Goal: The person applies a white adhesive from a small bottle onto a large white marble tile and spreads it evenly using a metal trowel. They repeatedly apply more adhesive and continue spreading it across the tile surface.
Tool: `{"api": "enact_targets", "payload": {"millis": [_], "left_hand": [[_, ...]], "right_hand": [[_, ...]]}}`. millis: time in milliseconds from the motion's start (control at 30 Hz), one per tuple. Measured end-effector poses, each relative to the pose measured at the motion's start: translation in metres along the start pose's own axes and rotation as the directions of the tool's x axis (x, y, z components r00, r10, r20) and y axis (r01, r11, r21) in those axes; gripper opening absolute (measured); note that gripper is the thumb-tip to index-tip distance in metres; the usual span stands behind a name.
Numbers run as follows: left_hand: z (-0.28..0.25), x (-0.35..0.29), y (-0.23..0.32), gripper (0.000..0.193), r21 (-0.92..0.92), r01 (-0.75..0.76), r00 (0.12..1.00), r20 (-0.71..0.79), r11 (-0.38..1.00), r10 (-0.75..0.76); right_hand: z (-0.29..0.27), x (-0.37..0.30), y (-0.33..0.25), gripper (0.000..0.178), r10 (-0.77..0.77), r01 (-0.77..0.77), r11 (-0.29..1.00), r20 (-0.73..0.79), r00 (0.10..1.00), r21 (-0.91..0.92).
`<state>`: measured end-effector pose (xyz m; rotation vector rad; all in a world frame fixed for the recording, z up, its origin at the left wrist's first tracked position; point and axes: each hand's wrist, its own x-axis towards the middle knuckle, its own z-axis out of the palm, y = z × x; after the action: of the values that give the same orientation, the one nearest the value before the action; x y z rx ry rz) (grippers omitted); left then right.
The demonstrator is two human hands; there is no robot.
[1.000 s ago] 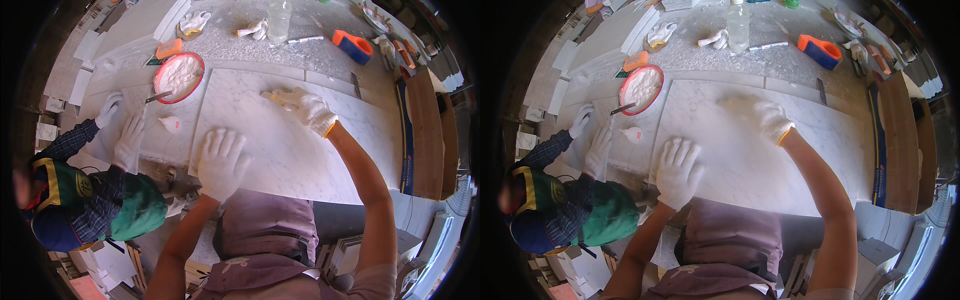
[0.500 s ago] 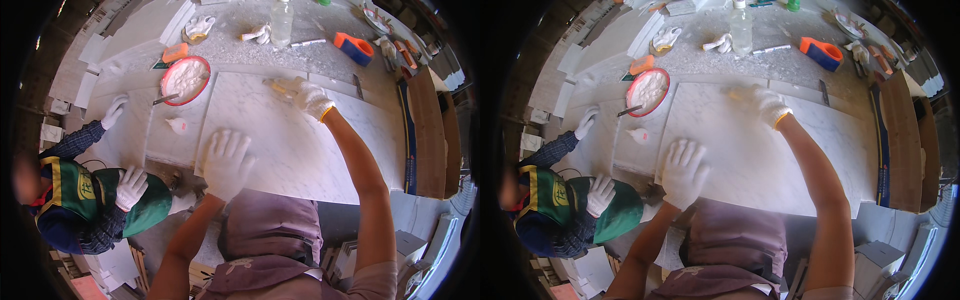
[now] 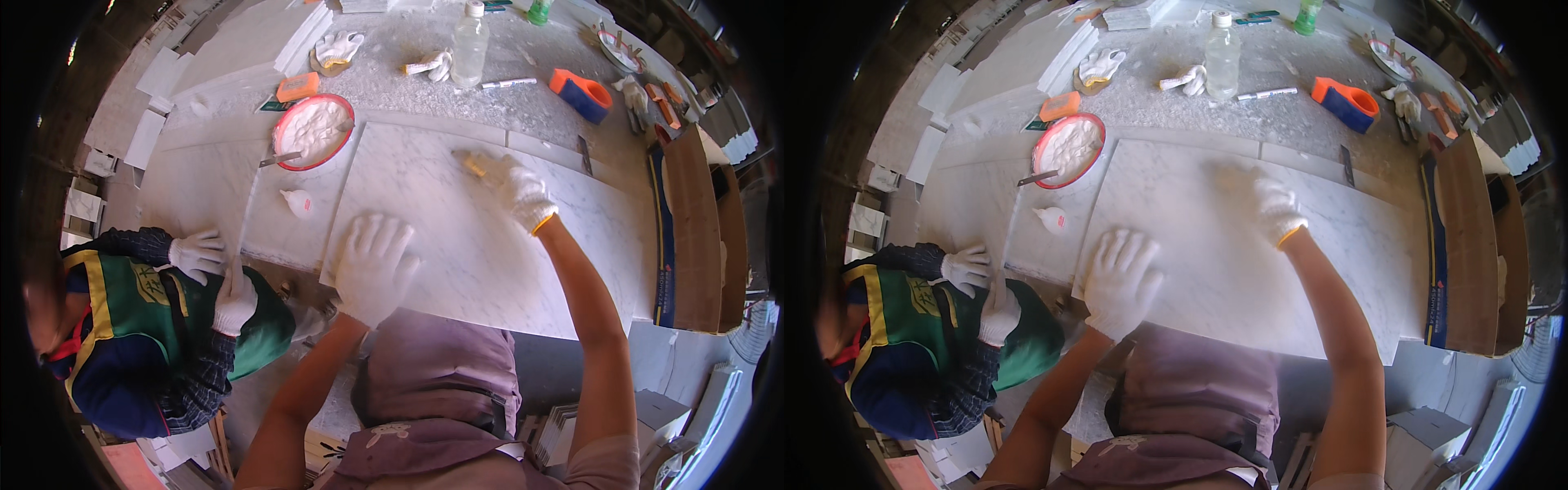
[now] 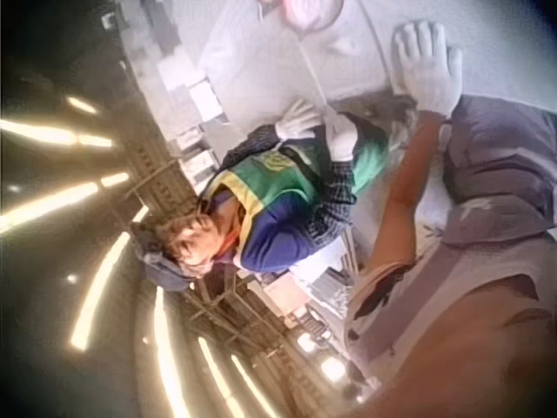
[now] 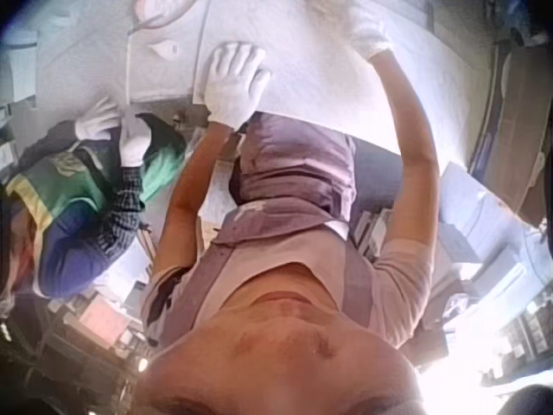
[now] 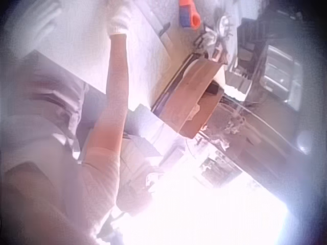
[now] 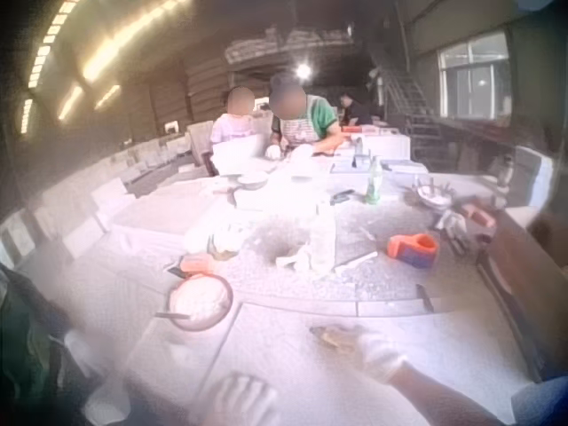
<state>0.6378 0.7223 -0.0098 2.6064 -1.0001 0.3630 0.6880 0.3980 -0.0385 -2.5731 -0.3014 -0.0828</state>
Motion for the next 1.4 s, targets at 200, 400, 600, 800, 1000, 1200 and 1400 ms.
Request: {"api": "enact_targets", "payload": {"millis": [200,400,600,800,1000,1200,1400], "left_hand": [[0.000,0.000,-0.002,0.049,0.025,-0.028,1.000,-0.011,0.999,0.029],[0.005,-0.002,-0.007,0.054,0.059,0.001,0.999,0.032,0.998,-0.003],[0.005,-0.005,-0.005,0.054,0.062,-0.013,1.000,0.008,0.998,0.013],[0.003,-0.004,-0.003,0.053,0.020,-0.010,1.000,0.012,1.000,0.010],[0.003,-0.004,-0.004,0.052,0.036,-0.017,1.000,0.005,0.999,0.016],[0.004,-0.004,-0.003,0.052,0.020,-0.014,1.000,-0.003,1.000,0.014],[0.003,-0.005,-0.002,0.051,0.030,0.004,1.000,0.002,1.000,-0.004]], "right_hand": [[-0.032,-0.002,-0.028,0.055,0.146,-0.175,0.977,0.211,0.967,0.125],[-0.028,-0.005,-0.035,0.050,0.270,-0.298,0.947,0.209,0.940,0.117],[-0.005,-0.013,-0.012,0.056,0.016,-0.016,1.000,0.023,1.000,0.003],[0.002,-0.014,-0.021,0.056,0.330,-0.442,0.818,0.329,0.885,0.368],[-0.011,-0.019,-0.028,0.052,0.111,-0.104,0.993,0.120,0.987,-0.060],[-0.005,-0.018,-0.019,0.045,0.162,-0.212,0.969,0.329,0.930,0.123],[-0.029,-0.031,-0.037,0.051,0.149,-0.158,0.987,0.185,0.971,0.035]]}}
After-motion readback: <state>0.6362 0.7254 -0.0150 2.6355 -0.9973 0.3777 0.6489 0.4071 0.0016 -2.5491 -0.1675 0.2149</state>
